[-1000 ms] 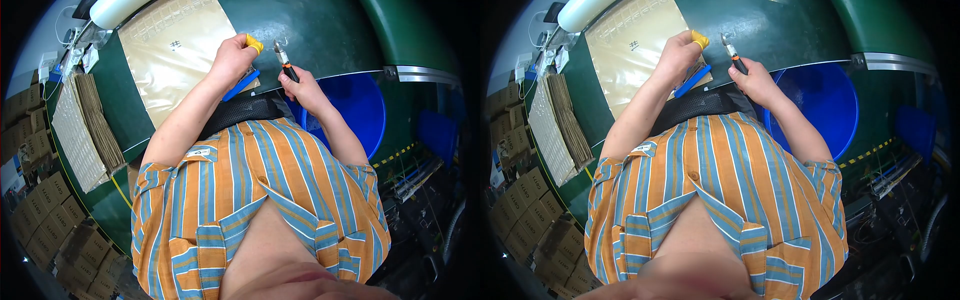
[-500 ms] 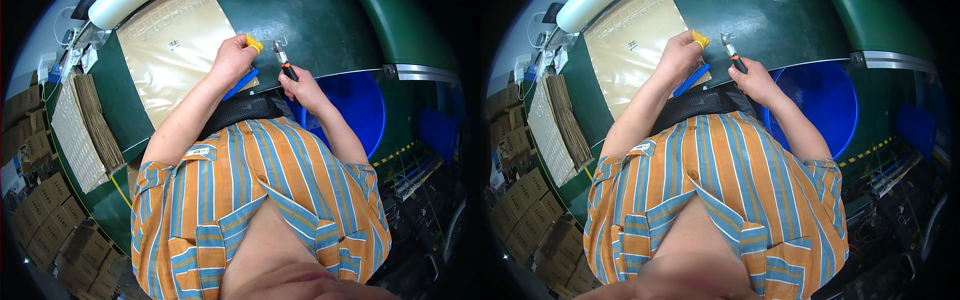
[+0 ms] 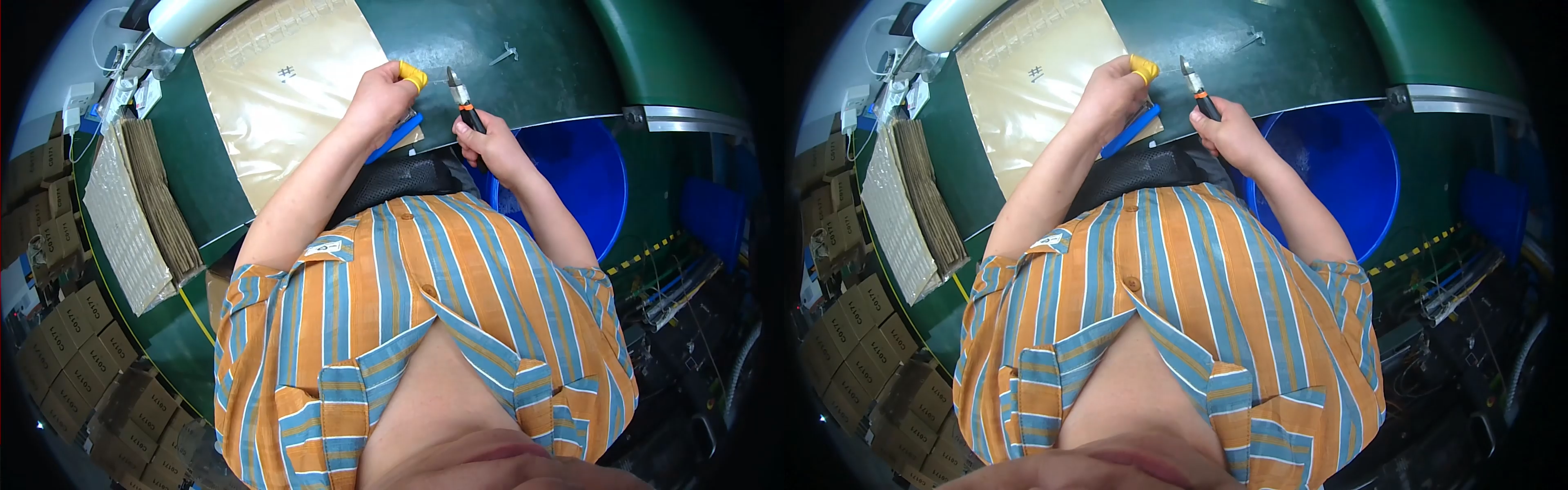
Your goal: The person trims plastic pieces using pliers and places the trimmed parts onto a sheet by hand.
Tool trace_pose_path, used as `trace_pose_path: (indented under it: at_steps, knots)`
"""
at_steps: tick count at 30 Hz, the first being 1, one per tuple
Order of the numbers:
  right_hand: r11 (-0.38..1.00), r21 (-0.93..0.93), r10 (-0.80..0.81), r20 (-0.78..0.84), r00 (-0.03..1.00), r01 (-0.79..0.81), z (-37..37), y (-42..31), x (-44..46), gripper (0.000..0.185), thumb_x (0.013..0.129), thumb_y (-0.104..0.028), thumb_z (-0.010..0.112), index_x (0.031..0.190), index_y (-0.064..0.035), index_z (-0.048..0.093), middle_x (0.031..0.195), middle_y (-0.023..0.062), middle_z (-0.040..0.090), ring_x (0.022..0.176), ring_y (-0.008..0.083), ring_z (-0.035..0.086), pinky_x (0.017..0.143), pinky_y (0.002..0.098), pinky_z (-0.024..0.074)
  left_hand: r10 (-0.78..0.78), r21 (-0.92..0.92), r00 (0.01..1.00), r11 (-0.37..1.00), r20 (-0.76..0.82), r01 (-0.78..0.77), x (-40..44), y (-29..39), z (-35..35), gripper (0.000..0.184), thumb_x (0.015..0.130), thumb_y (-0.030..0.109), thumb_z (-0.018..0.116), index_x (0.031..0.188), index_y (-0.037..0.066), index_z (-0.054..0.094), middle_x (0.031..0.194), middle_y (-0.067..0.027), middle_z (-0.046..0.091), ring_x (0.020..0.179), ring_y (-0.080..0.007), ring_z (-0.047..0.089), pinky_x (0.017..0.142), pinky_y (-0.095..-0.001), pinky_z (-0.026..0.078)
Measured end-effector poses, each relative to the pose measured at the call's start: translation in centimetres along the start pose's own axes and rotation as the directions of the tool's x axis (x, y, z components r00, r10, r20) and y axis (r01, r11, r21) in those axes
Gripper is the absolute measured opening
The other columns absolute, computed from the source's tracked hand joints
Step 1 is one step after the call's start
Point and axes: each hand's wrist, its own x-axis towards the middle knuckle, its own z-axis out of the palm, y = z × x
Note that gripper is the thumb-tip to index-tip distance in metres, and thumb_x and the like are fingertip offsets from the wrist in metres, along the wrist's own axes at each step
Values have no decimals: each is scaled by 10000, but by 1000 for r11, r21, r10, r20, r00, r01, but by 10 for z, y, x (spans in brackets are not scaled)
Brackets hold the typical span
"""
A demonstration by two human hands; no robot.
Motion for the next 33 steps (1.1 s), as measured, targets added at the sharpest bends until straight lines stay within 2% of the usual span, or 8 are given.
trace_pose_path:
  at_steps: [4,12,16,19,21,22,24,33]
  knots:
    - [995,32,-96,-84,992,99,0,-8,-3,196,948,-243,589,881,-70,525,617,-36,447,528,63,419,493,247,368,-20,-49,1000,999,13,21,-4,3,-4,124,892,42,530,970,-9,612,685,15,503,536,-38,395,457,-188,291]
    - [628,-764,-645,-405,647,148,-33,-19,25,296,842,-203,679,1081,-44,606,944,148,665,885,303,656,786,381,498,100,-103,985,988,-139,-115,-6,5,-64,145,940,95,546,1055,12,580,924,-72,646,647,-71,560,538,-181,421]
    - [609,-782,-664,-412,624,131,-41,-10,38,304,844,-187,676,1096,-33,607,999,162,662,943,343,647,823,396,497,279,128,879,960,-387,-249,-1,6,-148,109,906,82,581,974,2,606,884,-78,682,740,-106,664,569,-209,497]
    - [580,-807,-687,-407,602,116,-34,-6,45,304,844,-185,677,1093,-28,602,994,141,657,904,327,646,801,393,500,305,305,793,939,-528,-158,-14,17,-193,132,879,89,587,965,0,633,888,-113,694,748,-180,691,607,-267,527]
    - [476,-871,-761,-338,554,123,-31,-2,45,301,840,-178,678,1088,-29,595,973,121,643,857,302,641,767,391,500,513,811,718,573,-470,122,-7,11,-227,232,826,131,560,988,-12,646,911,-151,705,792,-233,686,719,-332,530]
    - [480,-869,-760,-342,553,122,-30,-2,45,301,840,-178,678,1088,-29,595,973,121,643,857,302,641,767,391,500,514,813,719,569,-467,122,-1,9,-239,232,826,131,560,988,-12,646,911,-151,705,792,-233,686,719,-332,530]
    - [462,-883,-739,-331,587,83,-27,-3,43,292,837,-166,679,1081,-32,591,952,106,633,835,275,637,748,389,499,641,930,673,238,-368,282,5,10,-248,269,832,183,537,1036,50,653,965,-168,691,860,-308,672,788,-399,528]
    - [307,-949,-811,-223,541,68,-24,5,48,321,790,-145,718,1071,-49,597,935,113,625,841,308,620,753,407,494,622,933,780,-234,-71,272,23,16,-268,133,819,134,540,919,96,618,930,-88,608,934,-280,629,725,-412,543]
